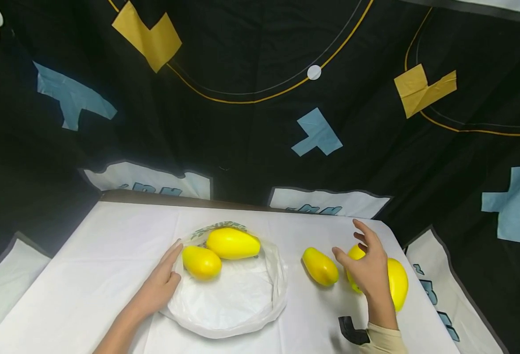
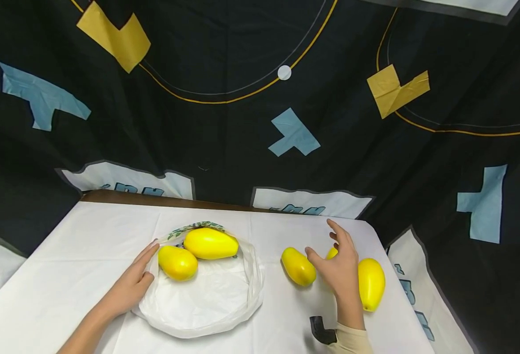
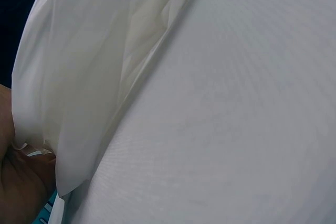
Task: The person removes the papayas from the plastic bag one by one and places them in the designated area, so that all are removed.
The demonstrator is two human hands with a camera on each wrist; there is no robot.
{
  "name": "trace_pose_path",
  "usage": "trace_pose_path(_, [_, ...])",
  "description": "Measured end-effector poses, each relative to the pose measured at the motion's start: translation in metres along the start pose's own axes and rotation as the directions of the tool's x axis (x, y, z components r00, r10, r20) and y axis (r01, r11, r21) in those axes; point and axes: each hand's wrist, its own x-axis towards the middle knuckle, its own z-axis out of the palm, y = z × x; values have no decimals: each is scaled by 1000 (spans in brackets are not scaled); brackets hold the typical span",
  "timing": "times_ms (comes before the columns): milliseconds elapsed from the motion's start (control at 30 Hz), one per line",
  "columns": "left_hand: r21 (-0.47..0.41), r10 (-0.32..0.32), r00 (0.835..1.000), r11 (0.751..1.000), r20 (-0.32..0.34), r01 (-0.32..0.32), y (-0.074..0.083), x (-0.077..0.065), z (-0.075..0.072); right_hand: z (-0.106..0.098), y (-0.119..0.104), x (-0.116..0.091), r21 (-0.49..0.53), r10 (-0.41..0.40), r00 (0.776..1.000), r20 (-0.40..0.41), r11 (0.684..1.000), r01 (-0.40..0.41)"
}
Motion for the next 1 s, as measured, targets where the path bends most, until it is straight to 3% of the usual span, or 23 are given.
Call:
trace_pose_path(367, [12, -31, 999, 999, 12, 31, 0, 1, 1, 21, -16, -2, 47, -84, 995, 47, 995, 82])
trace_pose_path(733, [7, -16, 1000, 1000, 7, 16, 1, 0, 0, 36, -27, -3, 67, -186, 980, 69, 981, 181])
trace_pose_path(1000, [9, -16, 1000, 1000, 1, 16, 1, 0, 0, 49, -36, -4, 60, -209, 972, 107, 977, 204])
